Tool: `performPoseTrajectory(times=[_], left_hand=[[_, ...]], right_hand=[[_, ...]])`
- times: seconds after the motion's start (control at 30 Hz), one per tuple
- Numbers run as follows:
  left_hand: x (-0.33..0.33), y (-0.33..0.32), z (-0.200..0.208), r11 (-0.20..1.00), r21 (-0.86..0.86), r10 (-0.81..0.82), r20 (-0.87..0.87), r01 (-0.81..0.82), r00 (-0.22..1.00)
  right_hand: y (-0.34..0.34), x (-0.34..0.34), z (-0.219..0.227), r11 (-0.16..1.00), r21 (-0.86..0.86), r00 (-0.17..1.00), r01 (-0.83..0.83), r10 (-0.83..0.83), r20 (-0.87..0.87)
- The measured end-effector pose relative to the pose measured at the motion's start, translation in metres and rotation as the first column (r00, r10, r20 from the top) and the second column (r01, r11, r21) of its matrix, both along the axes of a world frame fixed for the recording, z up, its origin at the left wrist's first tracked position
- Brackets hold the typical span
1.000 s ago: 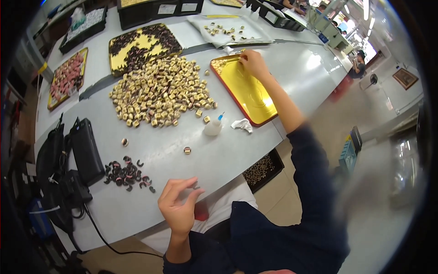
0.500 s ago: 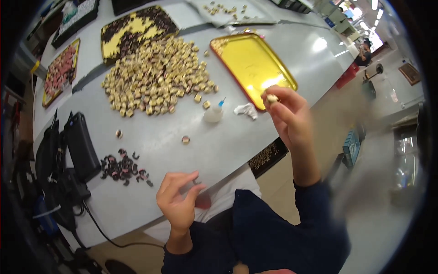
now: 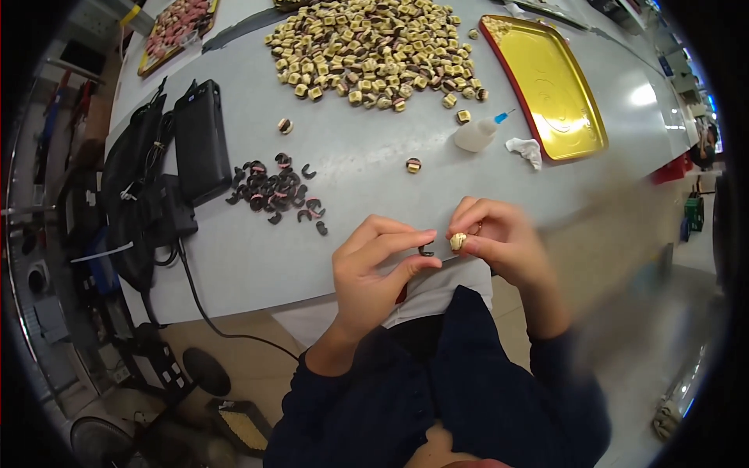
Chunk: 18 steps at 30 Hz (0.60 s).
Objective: Assembling small gold and black toy components using glue and wiping away excess.
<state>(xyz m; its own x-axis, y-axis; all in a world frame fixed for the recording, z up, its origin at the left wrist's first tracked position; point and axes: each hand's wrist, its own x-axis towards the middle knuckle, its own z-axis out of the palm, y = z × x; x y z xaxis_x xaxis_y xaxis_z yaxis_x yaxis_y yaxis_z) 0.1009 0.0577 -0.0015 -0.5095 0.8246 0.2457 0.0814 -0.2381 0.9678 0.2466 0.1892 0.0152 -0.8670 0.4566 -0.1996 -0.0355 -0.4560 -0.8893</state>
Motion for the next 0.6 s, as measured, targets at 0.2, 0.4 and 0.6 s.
performPoseTrajectory(times=[0.2,0.4,0.6], left_hand=[[-0.001,0.000,-0.003,1.000,0.017,0.008,-0.050,-0.007,0.999],[0.000,-0.001,-0.004,0.998,0.055,-0.021,-0.011,0.021,1.000],[0.000,-0.002,-0.005,0.995,0.096,-0.022,-0.040,0.026,0.999]], right_hand=[[-0.007,-0.007,0.000,0.987,-0.154,0.999,-0.034,0.040,0.037],[-0.010,-0.013,0.002,0.981,-0.189,0.996,-0.052,0.065,0.063],[-0.014,-0.015,0.005,0.980,-0.172,0.995,-0.101,0.102,-0.004]])
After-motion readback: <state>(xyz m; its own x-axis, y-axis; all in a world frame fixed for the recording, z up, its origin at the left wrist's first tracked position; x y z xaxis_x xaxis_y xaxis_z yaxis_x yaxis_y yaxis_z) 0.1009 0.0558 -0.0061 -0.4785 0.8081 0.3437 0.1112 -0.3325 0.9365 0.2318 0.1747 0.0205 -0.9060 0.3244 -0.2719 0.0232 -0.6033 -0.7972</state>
